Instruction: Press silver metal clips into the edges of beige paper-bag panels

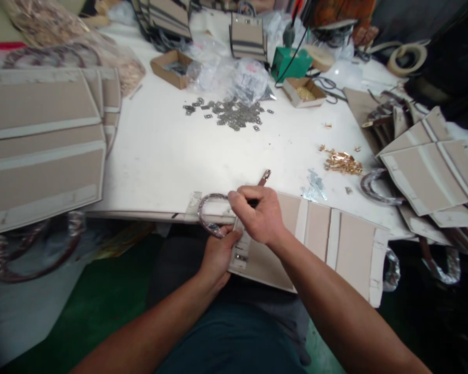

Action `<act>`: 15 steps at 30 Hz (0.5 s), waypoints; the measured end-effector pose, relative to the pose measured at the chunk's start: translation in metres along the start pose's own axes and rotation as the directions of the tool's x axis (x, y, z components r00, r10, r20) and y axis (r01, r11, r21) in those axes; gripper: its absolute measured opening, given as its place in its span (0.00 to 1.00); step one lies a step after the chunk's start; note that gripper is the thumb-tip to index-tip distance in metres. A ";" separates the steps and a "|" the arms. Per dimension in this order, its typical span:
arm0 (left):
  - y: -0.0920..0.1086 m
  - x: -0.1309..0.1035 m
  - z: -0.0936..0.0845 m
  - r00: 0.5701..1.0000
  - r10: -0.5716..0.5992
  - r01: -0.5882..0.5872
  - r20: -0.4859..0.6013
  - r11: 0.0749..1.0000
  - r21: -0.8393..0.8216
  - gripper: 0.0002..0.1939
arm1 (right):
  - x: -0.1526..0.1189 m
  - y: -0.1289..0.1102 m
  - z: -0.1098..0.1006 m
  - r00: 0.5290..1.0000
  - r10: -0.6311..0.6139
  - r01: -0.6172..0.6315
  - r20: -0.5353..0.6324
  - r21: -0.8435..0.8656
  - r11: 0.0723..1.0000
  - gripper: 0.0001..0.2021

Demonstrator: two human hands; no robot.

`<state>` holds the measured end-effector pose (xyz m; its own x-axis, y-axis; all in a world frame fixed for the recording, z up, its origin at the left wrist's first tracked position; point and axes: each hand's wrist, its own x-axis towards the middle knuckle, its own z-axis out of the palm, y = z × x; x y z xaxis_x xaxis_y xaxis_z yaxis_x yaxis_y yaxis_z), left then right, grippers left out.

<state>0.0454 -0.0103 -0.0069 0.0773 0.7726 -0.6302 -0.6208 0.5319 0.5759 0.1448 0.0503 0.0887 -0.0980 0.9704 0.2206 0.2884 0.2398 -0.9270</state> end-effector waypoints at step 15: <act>0.005 -0.006 -0.006 0.999 0.031 -0.033 0.041 0.998 0.054 0.21 | -0.032 0.022 -0.057 0.951 0.191 -0.272 -0.242 -0.368 0.889 0.19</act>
<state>0.0373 -0.0147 -0.0036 0.0902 0.8025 -0.5898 -0.5801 0.5237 0.6238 0.2087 0.0265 0.0792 0.1922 0.9757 0.1056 0.6337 -0.0412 -0.7725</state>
